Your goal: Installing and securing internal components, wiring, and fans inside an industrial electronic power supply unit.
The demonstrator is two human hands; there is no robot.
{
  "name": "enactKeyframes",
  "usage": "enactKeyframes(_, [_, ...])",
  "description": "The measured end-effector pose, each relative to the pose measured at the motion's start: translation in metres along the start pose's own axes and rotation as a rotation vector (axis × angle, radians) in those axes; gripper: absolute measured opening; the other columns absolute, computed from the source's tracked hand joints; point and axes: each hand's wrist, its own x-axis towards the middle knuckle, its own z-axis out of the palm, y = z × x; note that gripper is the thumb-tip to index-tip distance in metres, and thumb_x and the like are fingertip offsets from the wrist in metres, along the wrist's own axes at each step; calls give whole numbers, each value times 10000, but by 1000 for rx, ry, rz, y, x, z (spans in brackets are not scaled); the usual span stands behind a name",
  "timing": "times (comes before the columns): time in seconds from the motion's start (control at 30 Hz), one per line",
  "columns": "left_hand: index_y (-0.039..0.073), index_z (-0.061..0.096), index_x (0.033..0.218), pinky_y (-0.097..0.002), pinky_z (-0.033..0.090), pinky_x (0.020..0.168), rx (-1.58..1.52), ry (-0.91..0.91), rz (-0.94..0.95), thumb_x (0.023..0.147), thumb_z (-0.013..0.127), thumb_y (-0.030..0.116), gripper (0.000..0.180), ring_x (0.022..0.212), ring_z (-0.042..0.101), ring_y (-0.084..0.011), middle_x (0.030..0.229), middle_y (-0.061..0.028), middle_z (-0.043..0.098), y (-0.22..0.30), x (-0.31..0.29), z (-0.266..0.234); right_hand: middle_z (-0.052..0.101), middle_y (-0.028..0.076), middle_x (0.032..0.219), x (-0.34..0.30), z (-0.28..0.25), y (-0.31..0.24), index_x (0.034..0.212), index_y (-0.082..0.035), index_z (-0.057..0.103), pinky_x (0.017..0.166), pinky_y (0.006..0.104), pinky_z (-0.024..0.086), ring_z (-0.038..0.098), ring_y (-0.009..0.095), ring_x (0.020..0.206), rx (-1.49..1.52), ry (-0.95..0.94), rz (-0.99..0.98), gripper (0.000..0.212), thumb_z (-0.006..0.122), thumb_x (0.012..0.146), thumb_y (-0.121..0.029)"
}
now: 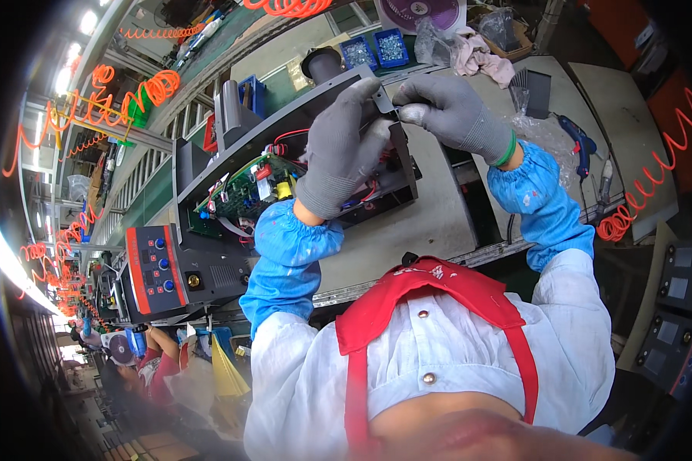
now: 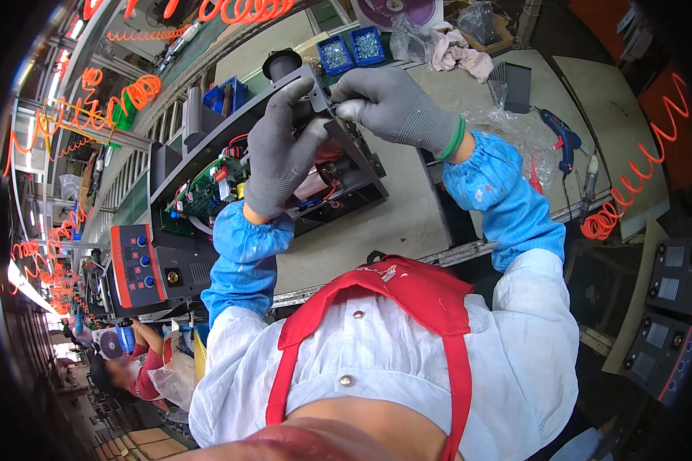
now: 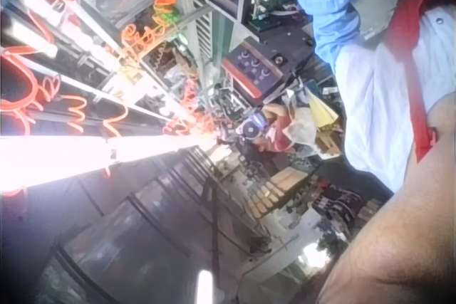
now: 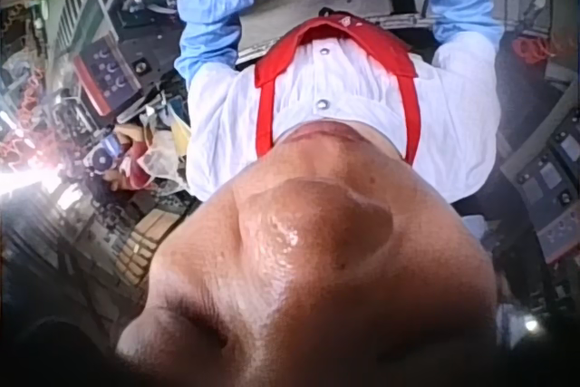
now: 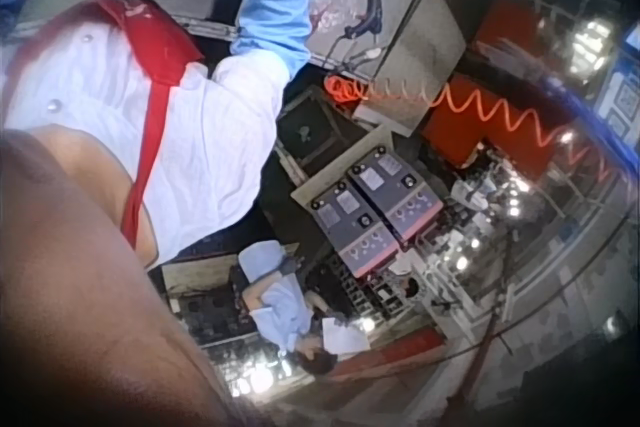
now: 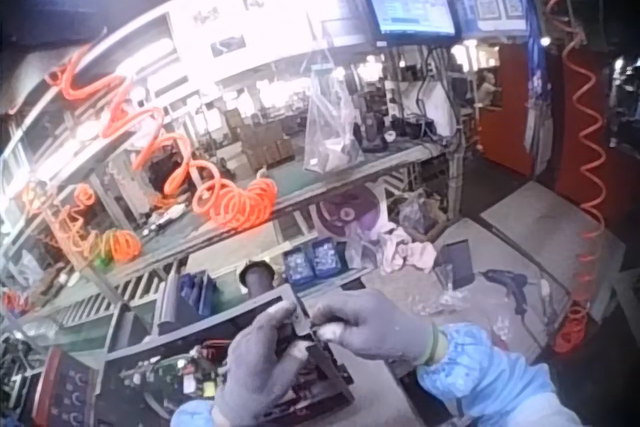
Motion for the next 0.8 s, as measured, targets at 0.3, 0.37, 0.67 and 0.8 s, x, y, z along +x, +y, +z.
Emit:
enactKeyframes(0.3, [33,543,1295,-314,552,849,-164,81,-198,788,709,17,534,977,678,-172,1101,-117,690,5,-5,8,611,102,829,0,1,0,982,16,638,703,325,493,589,186,759,15,-8,30,246,687,828,-169])
enactKeyframes(0.37, [30,537,1301,-317,551,858,-189,109,-243,788,713,20,543,985,674,-177,1118,-117,681,4,-8,13,620,104,836,0,0,2,988,18,642,703,323,496,593,184,758,7,-15,27,255,689,825,-172])
enactKeyframes(0.67, [45,566,1279,-296,546,821,-221,63,-290,750,722,-10,554,935,675,-158,1056,-108,676,6,-2,7,684,117,827,1,1,2,978,-15,662,710,330,520,655,192,756,50,5,64,178,691,845,-130])
enactKeyframes(0.8, [59,619,1219,-309,552,747,86,179,105,699,704,-64,541,864,678,-200,991,-106,631,-2,-7,15,670,111,833,0,0,-3,979,-1,660,711,324,514,640,182,761,70,-11,92,193,689,836,-128])
